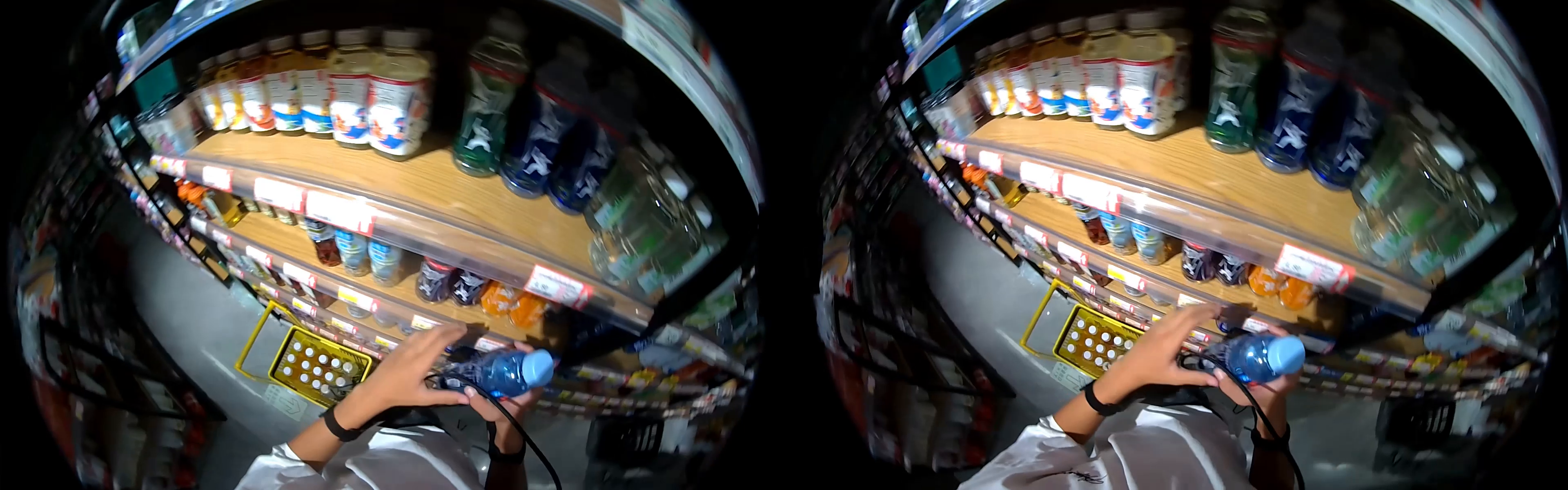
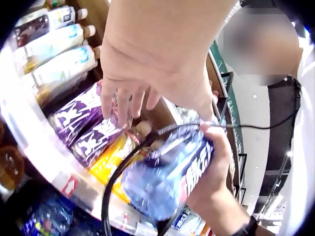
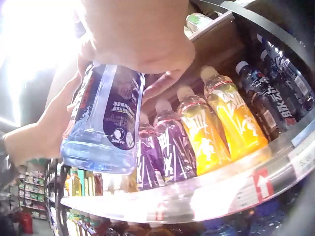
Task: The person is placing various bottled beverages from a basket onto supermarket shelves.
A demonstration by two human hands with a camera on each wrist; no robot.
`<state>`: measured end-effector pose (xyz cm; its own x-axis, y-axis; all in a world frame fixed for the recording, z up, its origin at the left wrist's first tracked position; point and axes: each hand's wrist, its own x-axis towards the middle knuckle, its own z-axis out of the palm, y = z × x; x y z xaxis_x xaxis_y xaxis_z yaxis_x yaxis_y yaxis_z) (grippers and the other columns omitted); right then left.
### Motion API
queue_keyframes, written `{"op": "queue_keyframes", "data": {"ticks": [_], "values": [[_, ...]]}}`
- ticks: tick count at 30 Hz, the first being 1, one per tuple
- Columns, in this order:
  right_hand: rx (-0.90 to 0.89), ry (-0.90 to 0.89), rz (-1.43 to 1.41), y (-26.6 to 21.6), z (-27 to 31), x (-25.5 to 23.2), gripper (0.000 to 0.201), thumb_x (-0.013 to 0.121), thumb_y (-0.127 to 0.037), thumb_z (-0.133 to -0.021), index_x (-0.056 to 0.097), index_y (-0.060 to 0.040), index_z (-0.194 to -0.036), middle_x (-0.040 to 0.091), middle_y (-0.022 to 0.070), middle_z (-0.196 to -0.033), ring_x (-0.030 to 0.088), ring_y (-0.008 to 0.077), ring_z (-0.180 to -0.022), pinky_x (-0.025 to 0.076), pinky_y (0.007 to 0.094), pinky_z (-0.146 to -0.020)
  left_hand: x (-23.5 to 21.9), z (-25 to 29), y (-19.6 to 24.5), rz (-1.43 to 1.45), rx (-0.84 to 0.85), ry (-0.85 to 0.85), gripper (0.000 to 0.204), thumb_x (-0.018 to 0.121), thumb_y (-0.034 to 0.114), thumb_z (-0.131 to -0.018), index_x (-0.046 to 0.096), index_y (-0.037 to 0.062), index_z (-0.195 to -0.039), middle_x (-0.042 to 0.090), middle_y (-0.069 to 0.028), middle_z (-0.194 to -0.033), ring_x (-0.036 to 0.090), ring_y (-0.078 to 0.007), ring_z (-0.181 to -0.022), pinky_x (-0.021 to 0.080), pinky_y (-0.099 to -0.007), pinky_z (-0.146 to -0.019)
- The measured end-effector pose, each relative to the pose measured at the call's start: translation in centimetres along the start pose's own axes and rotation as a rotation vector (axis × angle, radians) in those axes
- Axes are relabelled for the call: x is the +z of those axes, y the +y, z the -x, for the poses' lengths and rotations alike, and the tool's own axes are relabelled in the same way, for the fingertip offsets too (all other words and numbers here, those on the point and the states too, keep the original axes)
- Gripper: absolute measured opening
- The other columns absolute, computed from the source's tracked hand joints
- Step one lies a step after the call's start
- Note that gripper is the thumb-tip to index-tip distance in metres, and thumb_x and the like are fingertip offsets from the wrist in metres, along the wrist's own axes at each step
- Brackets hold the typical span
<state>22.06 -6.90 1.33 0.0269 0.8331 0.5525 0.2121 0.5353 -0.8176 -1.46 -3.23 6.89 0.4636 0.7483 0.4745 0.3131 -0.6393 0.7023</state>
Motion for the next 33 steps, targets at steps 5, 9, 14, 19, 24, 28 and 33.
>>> {"op": "queue_keyframes", "data": {"ticks": [5, 9, 14, 19, 24, 28, 33], "values": [[0.278, 0.022, -0.424, -6.3, -2.7, 3.4, 0.092, 0.099, -0.015, -0.069, 0.046, 0.0002, -0.142, 0.063, 0.0102, -0.124, 0.064, 0.0192, -0.112, 0.053, 0.034, -0.099, 4.5, 3.1, 0.3, 0.315, -0.215, -0.003, 0.1, 0.1, 0.037, -0.066, 0.047, -0.0003, -0.144, 0.065, -0.0245, -0.128, 0.067, -0.0383, -0.118, 0.051, -0.0455, -0.102], [0.377, -0.062, -0.377, -7.1, -3.0, 4.1, 0.081, 0.093, -0.006, -0.076, 0.044, -0.0018, -0.141, 0.065, 0.0081, -0.12, 0.066, 0.0159, -0.109, 0.055, 0.0327, -0.096, 3.2, 3.9, 0.2, 0.548, -0.292, -0.064, 0.093, 0.1, 0.028, -0.069, 0.048, 0.001, -0.141, 0.063, -0.0155, -0.128, 0.061, -0.0222, -0.117, 0.049, -0.0387, -0.102], [0.407, -0.139, -0.505, -6.1, -2.4, 4.2, 0.083, 0.097, -0.007, -0.071, 0.048, -0.001, -0.138, 0.067, 0.0086, -0.121, 0.068, 0.0168, -0.109, 0.056, 0.0322, -0.096, 3.2, 5.6, -0.6, 1.045, -0.321, -0.037, 0.092, 0.098, 0.039, -0.074, 0.045, 0.0039, -0.14, 0.056, -0.0085, -0.135, 0.052, -0.0184, -0.128, 0.039, -0.0353, -0.11], [0.504, -0.124, -0.752, -4.0, -1.0, 3.9, 0.115, 0.106, -0.044, -0.056, 0.045, -0.0015, -0.144, 0.064, 0.0085, -0.128, 0.067, 0.0189, -0.114, 0.056, 0.0349, -0.101, 2.7, 7.0, -0.7, 1.172, -0.407, -0.082, 0.098, 0.06, 0.085, -0.087, 0.042, 0.0058, -0.142, 0.052, -0.0066, -0.136, 0.049, -0.015, -0.124, 0.039, -0.0288, -0.09], [0.572, -0.147, -0.976, -2.1, 0.2, 4.2, 0.121, 0.104, -0.048, -0.056, 0.042, -0.0027, -0.15, 0.06, 0.0104, -0.134, 0.066, 0.0225, -0.116, 0.058, 0.0387, -0.098, 2.7, 7.6, -1.7, 1.128, -0.395, -0.112, 0.091, 0.048, 0.083, -0.095, 0.044, 0.0029, -0.138, 0.056, -0.0056, -0.112, 0.047, -0.0108, -0.093, 0.037, -0.0276, -0.079], [0.453, -0.015, -1.087, -1.7, 1.3, 5.1, 0.064, 0.066, -0.047, -0.102, 0.051, -0.0002, -0.143, 0.069, 0.0142, -0.122, 0.072, 0.0235, -0.102, 0.063, 0.0398, -0.086, 2.2, 8.1, -0.6, 1.081, -0.494, -0.206, 0.104, 0.043, 0.088, -0.091, 0.044, 0.0, -0.146, 0.057, -0.0097, -0.135, 0.056, -0.0209, -0.122, 0.044, -0.0342, -0.1], [0.686, 0.176, -0.812, -5.3, -0.7, 5.2, 0.048, 0.069, -0.042, -0.098, 0.063, -0.0017, -0.124, 0.07, 0.0078, -0.097, 0.071, 0.0157, -0.078, 0.059, 0.0295, -0.067, 2.1, 8.5, 1.1, 1.111, -0.438, -0.161, 0.074, 0.055, 0.056, -0.103, 0.042, 0.0003, -0.15, 0.064, -0.01, -0.13, 0.061, -0.0158, -0.114, 0.048, -0.0314, -0.098]]}}
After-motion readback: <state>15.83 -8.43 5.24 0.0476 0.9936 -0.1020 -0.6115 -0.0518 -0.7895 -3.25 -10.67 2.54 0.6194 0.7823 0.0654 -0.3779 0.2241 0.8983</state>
